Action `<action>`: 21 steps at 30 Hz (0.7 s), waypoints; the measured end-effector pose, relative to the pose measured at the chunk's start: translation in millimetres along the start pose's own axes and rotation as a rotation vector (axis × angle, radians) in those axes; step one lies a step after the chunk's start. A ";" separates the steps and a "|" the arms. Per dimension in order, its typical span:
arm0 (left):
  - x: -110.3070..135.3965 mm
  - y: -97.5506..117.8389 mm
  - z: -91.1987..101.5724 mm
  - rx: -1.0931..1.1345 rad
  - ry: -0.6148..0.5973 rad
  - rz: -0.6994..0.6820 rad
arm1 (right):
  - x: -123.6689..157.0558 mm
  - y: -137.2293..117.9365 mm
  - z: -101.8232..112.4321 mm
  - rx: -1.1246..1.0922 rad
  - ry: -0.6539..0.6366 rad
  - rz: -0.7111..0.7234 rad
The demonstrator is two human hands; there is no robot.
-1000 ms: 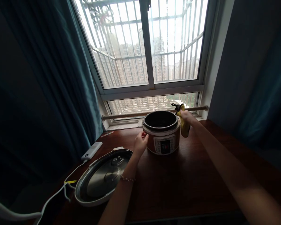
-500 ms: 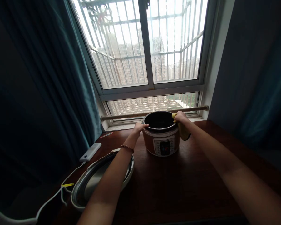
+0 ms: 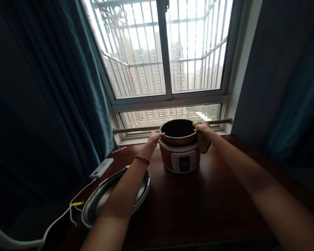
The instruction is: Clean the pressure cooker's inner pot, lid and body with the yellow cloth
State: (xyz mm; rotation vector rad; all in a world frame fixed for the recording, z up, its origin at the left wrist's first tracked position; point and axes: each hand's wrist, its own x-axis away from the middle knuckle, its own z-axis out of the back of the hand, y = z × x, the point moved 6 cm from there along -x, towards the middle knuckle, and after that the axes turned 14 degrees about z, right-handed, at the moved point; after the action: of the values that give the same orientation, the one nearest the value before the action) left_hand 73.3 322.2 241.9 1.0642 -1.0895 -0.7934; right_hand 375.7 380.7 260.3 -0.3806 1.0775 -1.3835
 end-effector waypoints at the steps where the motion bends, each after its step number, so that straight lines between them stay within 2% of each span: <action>1: 2.3 4.0 1.2 0.013 0.010 -0.017 | -0.1 -2.5 2.9 0.000 0.022 -0.009; 6: 29.6 26.8 7.8 0.102 0.015 -0.140 | 4.3 -28.6 27.8 -0.048 0.128 0.032; 12: 91.4 53.8 20.3 0.197 0.014 -0.284 | 33.1 -74.0 84.3 -0.165 0.231 0.162; 15: 131.1 58.3 25.7 0.215 0.018 -0.317 | 68.2 -90.7 120.7 -0.295 0.288 0.221; 17: 161.4 53.0 27.2 0.209 0.005 -0.335 | 100.4 -93.7 141.8 -0.355 0.300 0.220; 19: 192.9 39.0 27.0 0.198 -0.021 -0.365 | 137.3 -87.5 157.3 -0.382 0.308 0.178; 21: 220.9 14.7 25.6 0.200 -0.052 -0.384 | 174.8 -72.5 165.6 -0.415 0.321 0.124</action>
State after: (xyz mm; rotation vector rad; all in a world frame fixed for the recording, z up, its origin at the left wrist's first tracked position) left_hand 113.9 119.2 324.6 1.4559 -1.0370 -1.0346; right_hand 433.3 146.8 332.4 -0.3901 1.6352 -1.1289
